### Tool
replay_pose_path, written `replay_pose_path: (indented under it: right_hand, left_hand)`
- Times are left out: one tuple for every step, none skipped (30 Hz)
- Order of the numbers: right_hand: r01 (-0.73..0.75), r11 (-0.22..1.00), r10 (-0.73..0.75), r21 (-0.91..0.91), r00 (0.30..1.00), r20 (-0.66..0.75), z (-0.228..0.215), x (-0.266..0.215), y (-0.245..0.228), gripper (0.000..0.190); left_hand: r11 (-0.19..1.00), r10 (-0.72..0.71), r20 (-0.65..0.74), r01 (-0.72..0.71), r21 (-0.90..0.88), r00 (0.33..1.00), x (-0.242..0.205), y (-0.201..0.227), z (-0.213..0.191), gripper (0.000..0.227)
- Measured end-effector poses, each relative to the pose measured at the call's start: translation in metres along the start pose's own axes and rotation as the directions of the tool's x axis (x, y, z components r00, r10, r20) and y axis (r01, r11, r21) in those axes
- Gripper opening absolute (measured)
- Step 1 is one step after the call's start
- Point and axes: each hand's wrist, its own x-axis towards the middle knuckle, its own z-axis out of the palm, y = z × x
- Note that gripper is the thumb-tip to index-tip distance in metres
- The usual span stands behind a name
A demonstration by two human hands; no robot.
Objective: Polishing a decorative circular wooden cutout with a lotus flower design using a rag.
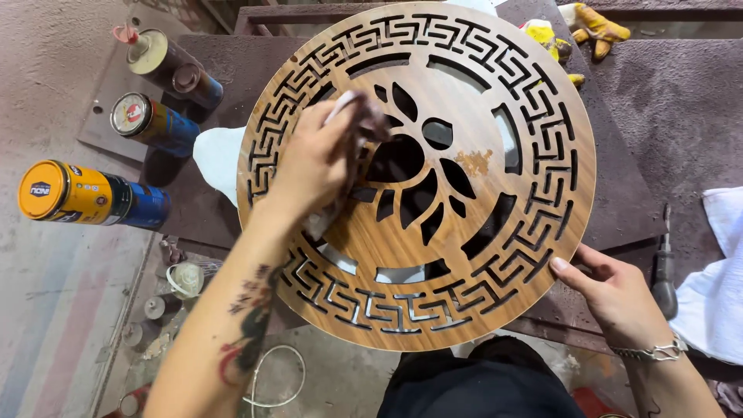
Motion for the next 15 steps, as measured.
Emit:
replay_pose_path:
  right_hand:
    - [0.002, 1.000, -0.002, -0.001, 1.000, -0.002, -0.001, 0.002, 0.002, 0.052]
    - [-0.002, 1.000, 0.002, 0.007, 1.000, 0.005, -0.002, 0.004, 0.003, 0.052]
    - [-0.005, 1.000, 0.005, 0.018, 1.000, 0.010, -0.002, 0.007, 0.005, 0.052]
    - [0.000, 1.000, 0.000, 0.017, 1.000, 0.007, 0.000, 0.005, 0.001, 0.052]
    - [-0.024, 0.999, 0.024, 0.021, 1.000, 0.002, 0.001, 0.002, -0.002, 0.052]
    - [-0.048, 0.999, 0.048, 0.025, 0.999, -0.003, 0.002, 0.000, -0.006, 0.052]
    - [-0.045, 0.999, 0.045, 0.027, 0.999, -0.003, 0.002, 0.002, -0.003, 0.052]
    - [-0.032, 0.999, 0.032, 0.036, 0.999, -0.006, 0.001, 0.004, -0.001, 0.050]
    - [-0.020, 0.999, 0.020, 0.042, 1.000, -0.006, 0.001, 0.005, 0.002, 0.048]
    - [-0.018, 0.999, 0.018, 0.040, 1.000, -0.003, 0.001, 0.002, 0.000, 0.048]
    - [-0.028, 0.999, 0.028, 0.032, 1.000, -0.014, 0.003, 0.001, -0.002, 0.047]
    - [-0.038, 0.999, 0.038, 0.023, 0.999, -0.024, 0.004, 0.000, -0.005, 0.046]
    - [-0.036, 0.999, 0.037, 0.027, 0.999, -0.027, 0.004, 0.001, -0.007, 0.046]
    - [-0.057, 0.998, 0.057, 0.026, 0.998, -0.032, 0.005, 0.002, -0.008, 0.047]
    - [-0.081, 0.996, 0.082, 0.022, 0.996, -0.034, 0.005, 0.002, -0.008, 0.049]
  left_hand:
    - [1.000, 0.000, -0.003, 0.000, -0.001, 1.000, 0.012, 0.004, 0.007, 0.051]
    - [1.000, 0.023, -0.117, -0.023, 0.005, 0.993, 0.025, 0.008, 0.014, 0.041]
    - [0.999, 0.050, -0.231, -0.048, 0.015, 0.972, 0.038, 0.012, 0.021, 0.032]
    - [0.999, 0.052, -0.235, -0.050, 0.015, 0.971, 0.049, 0.010, 0.034, 0.032]
    - [0.983, 0.111, -0.226, -0.141, -0.121, 0.968, 0.060, 0.010, 0.048, 0.040]
    - [0.940, 0.170, -0.225, -0.226, -0.255, 0.959, 0.072, 0.010, 0.061, 0.052]
    - [0.940, 0.173, -0.227, -0.229, -0.253, 0.959, 0.079, 0.004, 0.090, 0.052]
    - [0.980, 0.133, -0.130, -0.150, -0.132, 0.983, 0.085, -0.002, 0.119, 0.039]
    - [0.997, 0.075, -0.038, -0.075, -0.001, 0.996, 0.090, -0.008, 0.148, 0.033]
    - [0.997, 0.073, -0.039, -0.073, 0.002, 0.997, 0.092, -0.010, 0.157, 0.033]
    - [0.998, 0.069, -0.060, -0.068, 0.013, 0.996, 0.096, -0.013, 0.166, 0.032]
    - [0.998, 0.065, -0.082, -0.063, 0.024, 0.995, 0.100, -0.017, 0.175, 0.032]
    - [0.997, 0.069, -0.082, -0.067, 0.024, 0.994, 0.106, -0.029, 0.163, 0.032]
    - [0.991, 0.094, -0.153, -0.077, 0.114, 0.984, 0.111, -0.041, 0.152, 0.028]
    - [0.977, 0.119, -0.218, -0.074, 0.201, 0.969, 0.114, -0.053, 0.141, 0.027]
